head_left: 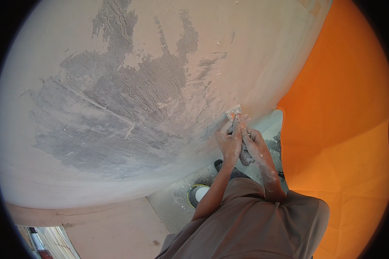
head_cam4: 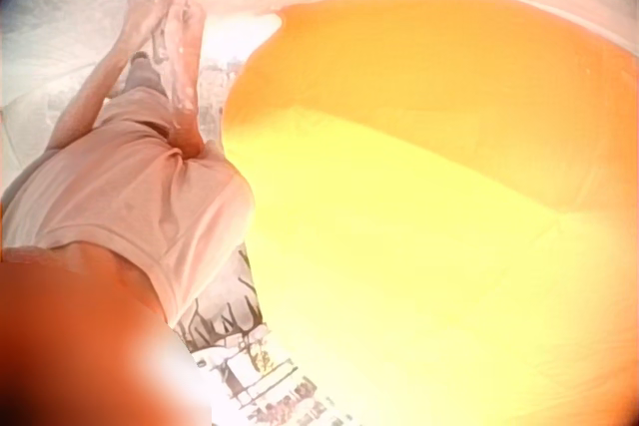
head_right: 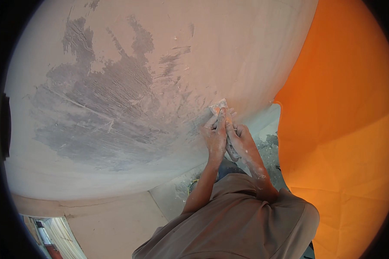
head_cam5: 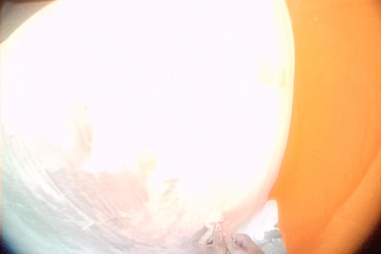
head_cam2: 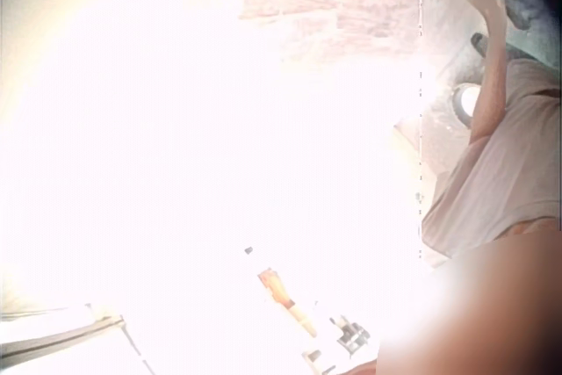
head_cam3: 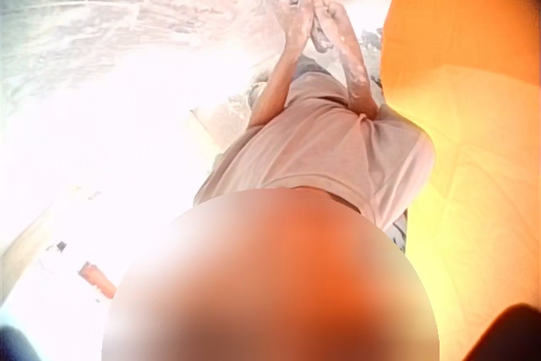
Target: Repairing a hole or gap in a white wall using a putty knife and filler compound.
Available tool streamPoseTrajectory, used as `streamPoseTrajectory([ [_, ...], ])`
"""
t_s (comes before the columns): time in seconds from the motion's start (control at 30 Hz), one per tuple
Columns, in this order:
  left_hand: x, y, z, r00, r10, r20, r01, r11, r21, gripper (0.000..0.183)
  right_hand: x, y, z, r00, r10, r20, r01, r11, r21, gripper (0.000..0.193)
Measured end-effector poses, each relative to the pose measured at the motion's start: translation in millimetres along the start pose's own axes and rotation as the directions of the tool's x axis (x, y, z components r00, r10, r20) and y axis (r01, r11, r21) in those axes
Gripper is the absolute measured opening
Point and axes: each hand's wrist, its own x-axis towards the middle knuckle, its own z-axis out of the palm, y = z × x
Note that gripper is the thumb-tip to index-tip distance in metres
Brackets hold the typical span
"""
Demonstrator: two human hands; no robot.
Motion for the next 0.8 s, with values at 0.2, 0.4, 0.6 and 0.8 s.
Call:
streamPoseTrajectory([
  [0.2, 0, 3, 4, 0.997, -0.072, 0.029, 0.075, 0.990, -0.122, 0.037, 4, 0, -5, 0.999, 0.033, 0.040, -0.029, 0.993, -0.114, 0.038],
  [0.4, 13, -31, 5, 0.996, -0.052, 0.074, 0.063, 0.987, -0.151, 0.036, 19, 3, -16, 0.992, -0.119, -0.042, 0.101, 0.948, -0.302, 0.040],
  [0.6, 2, -27, 22, 0.987, -0.137, 0.088, 0.163, 0.841, -0.516, 0.031, 15, -24, -27, 0.984, -0.172, -0.043, 0.108, 0.772, -0.627, 0.038],
  [0.8, 6, -21, 19, 0.988, -0.144, 0.062, 0.157, 0.910, -0.383, 0.031, 18, -22, -29, 0.980, -0.201, 0.010, 0.175, 0.827, -0.534, 0.036],
])
